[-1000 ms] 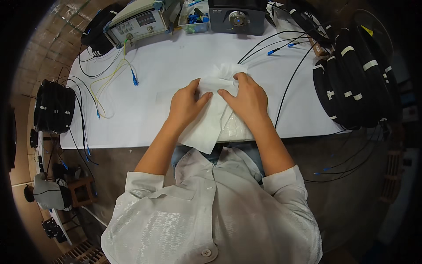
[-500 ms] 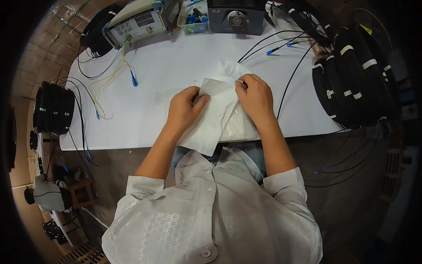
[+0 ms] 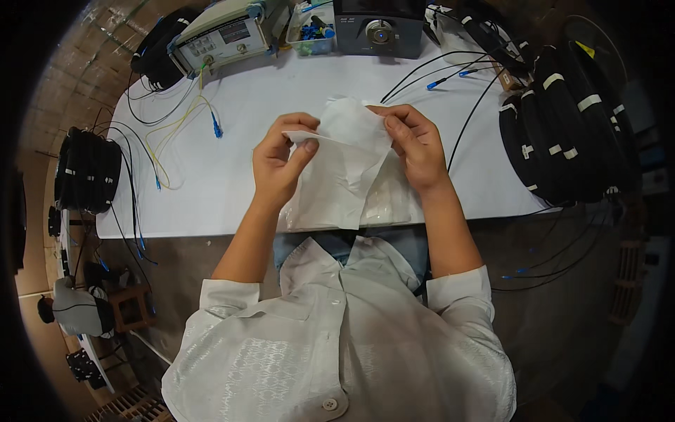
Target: Cleaning a rectangular electronic component with a white wipe and inspecting it using a digital display on a workbench.
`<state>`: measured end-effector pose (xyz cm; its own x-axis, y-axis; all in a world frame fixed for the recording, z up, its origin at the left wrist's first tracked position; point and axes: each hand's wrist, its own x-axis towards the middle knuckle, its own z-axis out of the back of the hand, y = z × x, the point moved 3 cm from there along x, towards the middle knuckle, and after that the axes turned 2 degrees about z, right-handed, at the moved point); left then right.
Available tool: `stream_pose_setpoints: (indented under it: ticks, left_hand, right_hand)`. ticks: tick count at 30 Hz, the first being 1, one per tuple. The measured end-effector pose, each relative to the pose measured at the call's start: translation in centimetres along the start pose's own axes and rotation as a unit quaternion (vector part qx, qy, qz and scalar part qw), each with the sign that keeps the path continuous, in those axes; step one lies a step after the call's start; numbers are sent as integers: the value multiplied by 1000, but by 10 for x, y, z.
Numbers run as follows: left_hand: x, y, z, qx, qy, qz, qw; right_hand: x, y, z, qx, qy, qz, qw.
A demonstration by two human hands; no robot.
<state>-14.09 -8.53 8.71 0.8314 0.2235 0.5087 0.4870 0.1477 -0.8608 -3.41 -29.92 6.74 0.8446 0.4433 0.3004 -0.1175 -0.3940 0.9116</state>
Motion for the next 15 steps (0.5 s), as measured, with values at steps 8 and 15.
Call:
stream_pose_setpoints:
  ticks: [8,15]
  left_hand:
    - [17,2,-12,-90,-49,174,979]
    - [22,3,-21,-202,-24,239,949]
  right_hand:
    - [7,22,-20,14,90,31,995]
    - [7,14,-13,-9,25,63,998]
